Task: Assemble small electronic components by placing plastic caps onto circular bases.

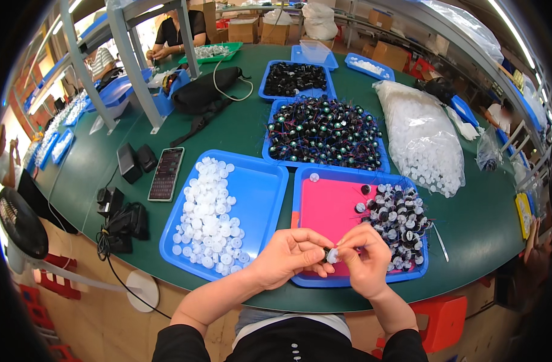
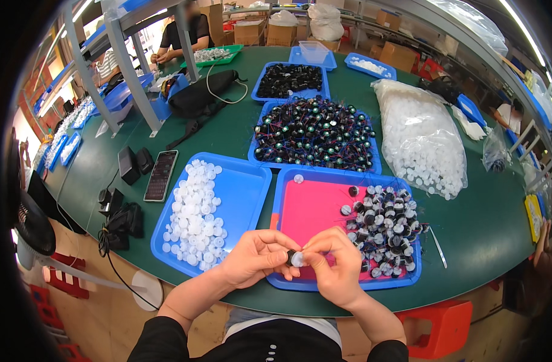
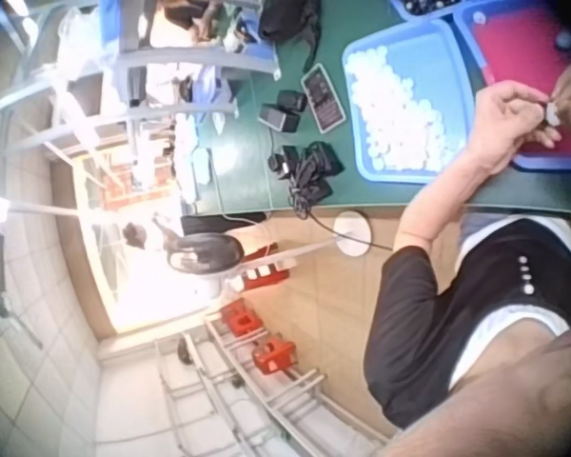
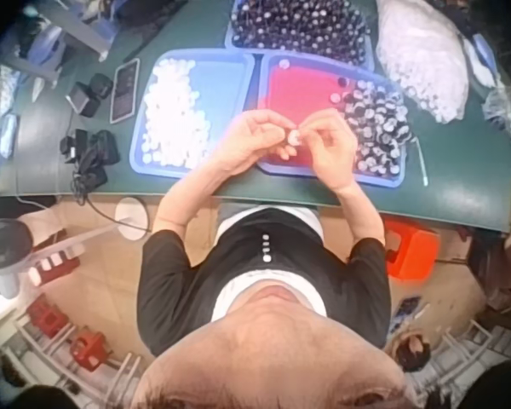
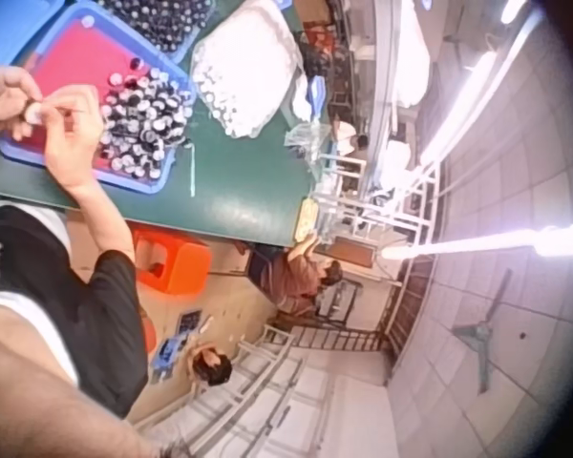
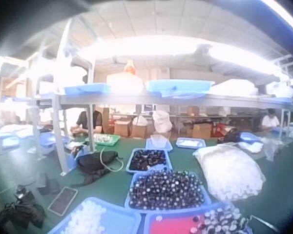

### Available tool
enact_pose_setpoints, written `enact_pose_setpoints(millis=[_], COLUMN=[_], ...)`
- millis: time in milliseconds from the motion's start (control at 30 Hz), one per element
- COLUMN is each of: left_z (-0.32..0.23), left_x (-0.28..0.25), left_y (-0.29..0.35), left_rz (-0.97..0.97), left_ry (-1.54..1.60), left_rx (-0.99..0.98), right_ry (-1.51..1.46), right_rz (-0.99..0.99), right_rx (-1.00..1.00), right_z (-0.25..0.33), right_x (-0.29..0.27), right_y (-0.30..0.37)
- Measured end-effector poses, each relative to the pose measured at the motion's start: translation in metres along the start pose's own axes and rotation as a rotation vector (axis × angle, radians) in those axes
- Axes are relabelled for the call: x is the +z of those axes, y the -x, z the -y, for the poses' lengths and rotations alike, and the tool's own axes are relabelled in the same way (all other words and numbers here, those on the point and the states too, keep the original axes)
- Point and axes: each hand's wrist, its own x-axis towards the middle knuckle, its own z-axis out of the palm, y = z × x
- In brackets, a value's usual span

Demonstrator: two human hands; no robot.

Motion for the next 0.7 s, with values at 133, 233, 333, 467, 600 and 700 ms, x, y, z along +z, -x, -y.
enact_pose_setpoints(millis=[133, 233, 333, 467, 600, 700], left_z=[-0.002, 0.001, 0.002, 0.010, 0.013, 0.010], left_x=[0.005, 0.005, 0.003, 0.004, 0.008, 0.010], left_y=[0.004, 0.003, 0.003, 0.006, 0.006, 0.004], left_rz=[-0.042, -0.016, 0.017, 0.042, -0.003, -0.018], left_ry=[-0.120, -0.118, -0.131, 0.004, -0.096, -0.144], left_rx=[0.022, 0.047, 0.079, 0.065, 0.081, 0.074], right_ry=[0.593, 0.607, 0.382, 0.136, 0.081, 0.074], right_rz=[-0.063, -0.058, 0.007, 0.079, 0.045, 0.015], right_rx=[-0.530, -0.563, -0.390, -0.132, -0.048, -0.057], right_z=[0.003, 0.005, 0.007, 0.005, 0.007, 0.005], right_x=[0.006, 0.007, 0.003, -0.001, -0.003, -0.004], right_y=[-0.005, -0.001, 0.000, 0.002, 0.006, 0.002])
